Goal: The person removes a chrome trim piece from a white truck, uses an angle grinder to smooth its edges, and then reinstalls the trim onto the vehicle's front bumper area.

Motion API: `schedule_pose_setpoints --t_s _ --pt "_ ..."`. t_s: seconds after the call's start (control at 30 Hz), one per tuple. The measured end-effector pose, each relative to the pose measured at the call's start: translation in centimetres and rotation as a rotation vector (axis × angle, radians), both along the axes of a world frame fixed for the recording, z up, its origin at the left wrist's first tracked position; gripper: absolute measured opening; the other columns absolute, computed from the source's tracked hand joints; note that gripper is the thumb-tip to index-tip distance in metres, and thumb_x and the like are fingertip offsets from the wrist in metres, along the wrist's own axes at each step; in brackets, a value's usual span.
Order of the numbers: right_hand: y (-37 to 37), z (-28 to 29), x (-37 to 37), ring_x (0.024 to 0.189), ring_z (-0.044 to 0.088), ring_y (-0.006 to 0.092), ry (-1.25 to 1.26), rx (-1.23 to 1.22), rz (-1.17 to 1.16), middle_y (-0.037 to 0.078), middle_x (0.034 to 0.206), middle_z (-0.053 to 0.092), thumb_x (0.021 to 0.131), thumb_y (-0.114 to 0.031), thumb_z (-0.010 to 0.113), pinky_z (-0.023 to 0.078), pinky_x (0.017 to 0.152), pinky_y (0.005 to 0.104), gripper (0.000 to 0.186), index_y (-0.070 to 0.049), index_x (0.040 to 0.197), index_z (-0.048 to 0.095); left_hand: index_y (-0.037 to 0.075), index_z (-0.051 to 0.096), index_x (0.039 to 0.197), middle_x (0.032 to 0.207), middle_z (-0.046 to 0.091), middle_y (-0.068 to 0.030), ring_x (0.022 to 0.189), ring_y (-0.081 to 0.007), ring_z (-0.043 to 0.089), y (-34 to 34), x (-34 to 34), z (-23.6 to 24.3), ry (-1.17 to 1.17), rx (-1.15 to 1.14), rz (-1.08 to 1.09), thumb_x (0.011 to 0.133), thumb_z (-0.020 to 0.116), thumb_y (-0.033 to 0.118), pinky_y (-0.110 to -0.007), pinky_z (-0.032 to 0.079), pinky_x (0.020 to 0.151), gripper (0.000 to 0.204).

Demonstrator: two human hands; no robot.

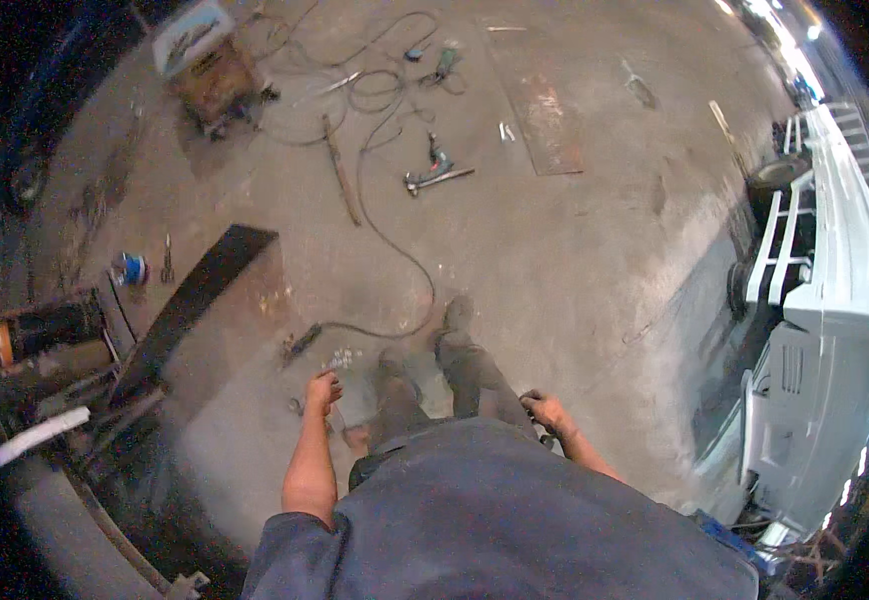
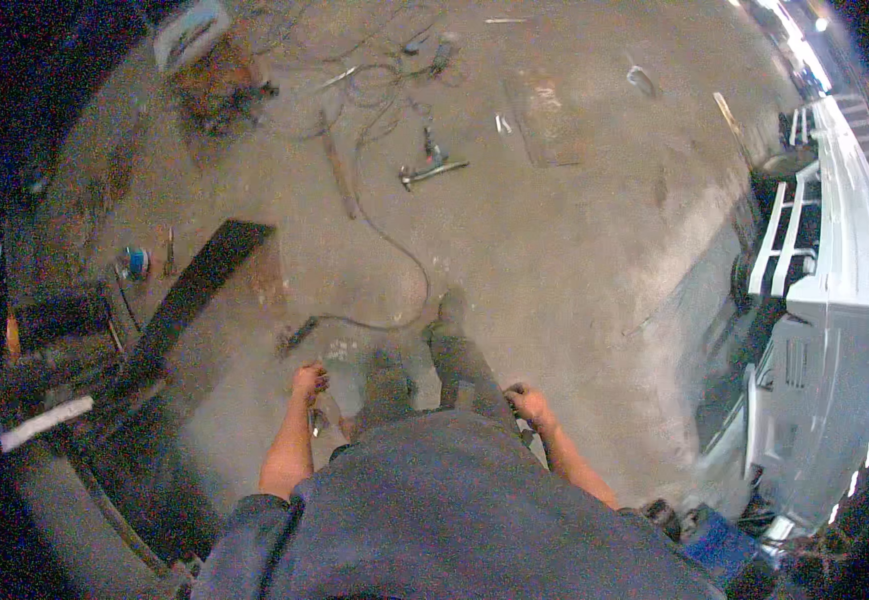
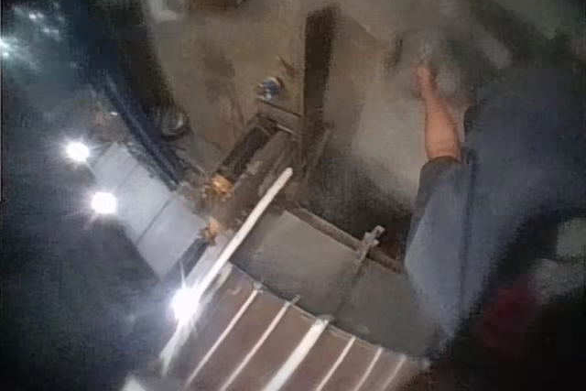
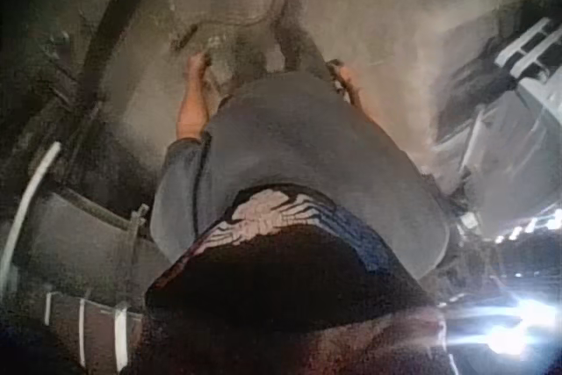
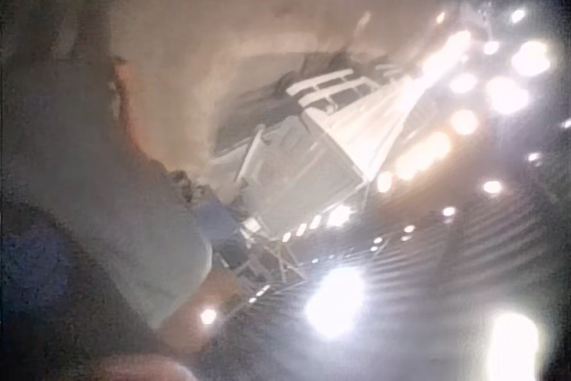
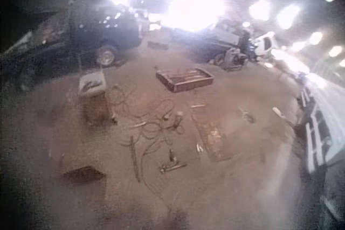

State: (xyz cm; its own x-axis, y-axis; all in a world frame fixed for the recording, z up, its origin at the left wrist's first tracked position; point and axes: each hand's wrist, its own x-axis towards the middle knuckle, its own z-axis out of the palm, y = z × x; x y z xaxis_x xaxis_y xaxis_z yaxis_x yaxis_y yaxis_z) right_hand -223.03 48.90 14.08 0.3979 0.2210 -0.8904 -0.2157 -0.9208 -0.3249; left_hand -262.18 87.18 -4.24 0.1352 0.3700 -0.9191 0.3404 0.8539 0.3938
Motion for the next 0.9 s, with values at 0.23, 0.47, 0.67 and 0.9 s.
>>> schedule_pose_setpoints --t_s 0.23,0.47,0.67,0.9 --pt "-7.8 -9.0 4.5 0.086 0.068 0.0236 -0.168 0.157 0.139 0.014 0.1 0.07 0.09 -0.031 0.058 0.054 0.076 0.0391 0.035 -0.005 0.112 0.066 0.007 0.053 0.126 0.108 0.063 -0.0128 0.083 -0.0276 0.065 7.1 8.0 5.9 0.035 0.131 -0.14 0.092 0.061 0.019 -0.041 0.057 0.068 0.037" --pt "-13.9 -12.8 14.2 0.084 0.068 0.0222 -0.38 0.203 0.34 0.01 0.089 0.068 0.088 -0.026 0.06 0.056 0.072 0.0391 0.026 -0.005 0.102 0.066 0.005 0.052 0.131 0.11 0.065 -0.0147 0.084 -0.0294 0.067 3.9 24.2 9.7 -0.052 0.091 -0.336 0.091 0.062 0.017 -0.042 0.056 0.073 0.043" --pt "-5.0 -5.7 22.1 0.07 0.06 0.0176 0.068 0.181 -0.691 0.009 0.089 0.067 0.093 -0.025 0.059 0.051 0.06 0.0358 0.026 -0.006 0.111 0.062 0.001 0.058 0.128 0.112 0.066 -0.0174 0.1 -0.0293 0.065 6.3 29.4 9.2 0.001 0.21 -0.731 0.09 0.06 0.016 -0.038 0.053 0.08 0.041" --pt "-1.2 -3.6 31.7 0.077 0.065 0.0228 0.011 0.139 -0.57 0.009 0.095 0.068 0.094 -0.024 0.06 0.055 0.064 0.0399 0.03 -0.008 0.119 0.059 0.001 0.063 0.123 0.109 0.067 -0.0147 0.096 -0.0263 0.064 10.5 42.0 10.0 0.106 0.223 -0.74 0.087 0.06 0.018 -0.037 0.053 0.08 0.039"
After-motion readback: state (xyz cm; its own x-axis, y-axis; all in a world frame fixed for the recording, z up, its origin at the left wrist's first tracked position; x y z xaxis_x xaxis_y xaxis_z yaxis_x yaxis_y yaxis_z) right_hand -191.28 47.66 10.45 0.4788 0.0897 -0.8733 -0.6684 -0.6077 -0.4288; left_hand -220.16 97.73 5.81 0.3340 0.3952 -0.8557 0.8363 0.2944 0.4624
